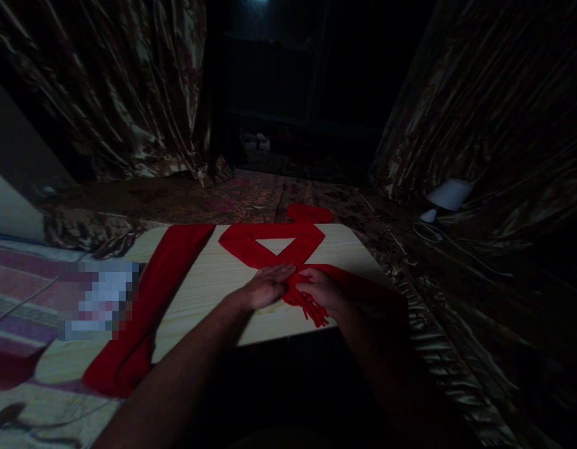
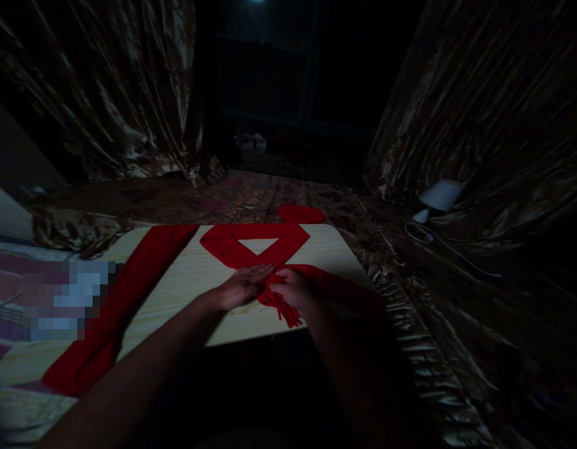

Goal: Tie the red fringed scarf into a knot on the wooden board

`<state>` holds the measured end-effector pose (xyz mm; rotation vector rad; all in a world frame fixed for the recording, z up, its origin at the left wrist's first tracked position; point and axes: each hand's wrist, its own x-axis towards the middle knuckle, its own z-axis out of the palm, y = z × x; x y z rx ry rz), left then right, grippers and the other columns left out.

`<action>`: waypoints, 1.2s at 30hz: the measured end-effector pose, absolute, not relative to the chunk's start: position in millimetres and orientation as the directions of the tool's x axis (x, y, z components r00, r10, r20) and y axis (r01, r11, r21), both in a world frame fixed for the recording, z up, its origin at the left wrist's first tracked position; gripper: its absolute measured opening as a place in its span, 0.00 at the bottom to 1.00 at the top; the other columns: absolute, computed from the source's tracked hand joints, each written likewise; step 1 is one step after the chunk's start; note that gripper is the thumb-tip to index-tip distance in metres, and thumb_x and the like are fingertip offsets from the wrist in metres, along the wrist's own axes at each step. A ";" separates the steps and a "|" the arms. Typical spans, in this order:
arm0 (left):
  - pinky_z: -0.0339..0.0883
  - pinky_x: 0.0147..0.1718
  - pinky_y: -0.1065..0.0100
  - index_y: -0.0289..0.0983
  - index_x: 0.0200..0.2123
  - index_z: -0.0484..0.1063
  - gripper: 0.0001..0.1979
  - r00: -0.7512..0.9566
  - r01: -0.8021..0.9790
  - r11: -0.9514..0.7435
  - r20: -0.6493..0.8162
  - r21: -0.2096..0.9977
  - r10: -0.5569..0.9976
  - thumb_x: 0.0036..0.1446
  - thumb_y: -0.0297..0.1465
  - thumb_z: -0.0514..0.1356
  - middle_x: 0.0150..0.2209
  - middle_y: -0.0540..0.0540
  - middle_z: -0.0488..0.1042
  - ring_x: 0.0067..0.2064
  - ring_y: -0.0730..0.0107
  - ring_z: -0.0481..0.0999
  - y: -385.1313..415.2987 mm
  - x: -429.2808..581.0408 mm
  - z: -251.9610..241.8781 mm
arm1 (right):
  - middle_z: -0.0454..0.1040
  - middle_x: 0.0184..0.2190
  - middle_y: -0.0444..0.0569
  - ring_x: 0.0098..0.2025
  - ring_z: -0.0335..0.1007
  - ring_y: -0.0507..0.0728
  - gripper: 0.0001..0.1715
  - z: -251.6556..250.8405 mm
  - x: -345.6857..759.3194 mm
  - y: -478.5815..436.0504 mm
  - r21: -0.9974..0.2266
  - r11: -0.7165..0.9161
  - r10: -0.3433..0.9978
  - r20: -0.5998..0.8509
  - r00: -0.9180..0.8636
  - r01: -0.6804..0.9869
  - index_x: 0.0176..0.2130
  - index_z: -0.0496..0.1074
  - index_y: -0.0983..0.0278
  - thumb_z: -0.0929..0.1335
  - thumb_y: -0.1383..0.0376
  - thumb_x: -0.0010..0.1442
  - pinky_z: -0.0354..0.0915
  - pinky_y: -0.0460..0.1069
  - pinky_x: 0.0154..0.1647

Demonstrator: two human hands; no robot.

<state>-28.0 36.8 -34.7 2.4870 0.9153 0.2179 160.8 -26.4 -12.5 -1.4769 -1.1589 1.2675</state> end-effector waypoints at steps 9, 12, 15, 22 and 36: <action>0.43 0.69 0.57 0.43 0.72 0.51 0.35 0.777 0.565 -0.694 -0.005 0.446 0.630 0.62 0.31 0.49 0.73 0.48 0.46 0.73 0.63 0.47 34.5 -27.0 -32.2 | 0.68 0.25 0.38 0.22 0.63 0.48 0.20 -5.9 179.7 -49.8 -0.945 -0.195 0.981 -0.190 -0.043 -0.262 0.33 0.67 0.61 0.76 0.59 0.42 0.68 0.48 0.30; 0.43 0.69 0.55 0.46 0.71 0.52 0.34 0.774 0.571 -0.696 -0.005 0.435 0.633 0.61 0.30 0.50 0.73 0.49 0.46 0.73 0.61 0.48 33.8 -26.9 -32.5 | 0.62 0.20 0.35 0.20 0.56 0.48 0.20 -4.4 200.5 -61.4 -0.963 -0.204 0.979 -0.198 -0.048 -0.177 0.34 0.68 0.61 0.76 0.55 0.46 0.70 0.51 0.30; 0.44 0.69 0.54 0.46 0.70 0.55 0.33 0.787 0.560 -0.720 0.008 0.409 0.617 0.62 0.30 0.50 0.72 0.49 0.47 0.73 0.60 0.48 35.2 -26.9 -35.6 | 0.62 0.18 0.36 0.19 0.56 0.49 0.18 -3.6 224.7 -68.2 -0.971 -0.220 0.976 -0.219 0.016 0.091 0.34 0.70 0.61 0.73 0.52 0.49 0.66 0.49 0.25; 0.47 0.69 0.58 0.40 0.67 0.62 0.31 0.836 0.464 -0.782 0.088 0.415 0.542 0.60 0.28 0.51 0.70 0.46 0.55 0.72 0.62 0.50 47.8 -29.7 -46.3 | 0.75 0.29 0.48 0.31 0.70 0.56 0.05 -5.2 232.9 -71.0 -0.610 -0.075 0.939 0.223 0.262 0.789 0.32 0.68 0.60 0.67 0.61 0.58 0.61 0.48 0.31; 0.46 0.70 0.55 0.37 0.67 0.62 0.35 0.803 0.459 -0.687 0.067 0.564 0.592 0.54 0.27 0.54 0.69 0.47 0.56 0.72 0.59 0.52 53.6 -32.3 -47.7 | 0.78 0.43 0.56 0.45 0.75 0.63 0.20 -0.3 133.7 -81.5 -0.286 0.077 0.994 0.093 -0.053 0.955 0.51 0.68 0.61 0.68 0.69 0.58 0.64 0.53 0.43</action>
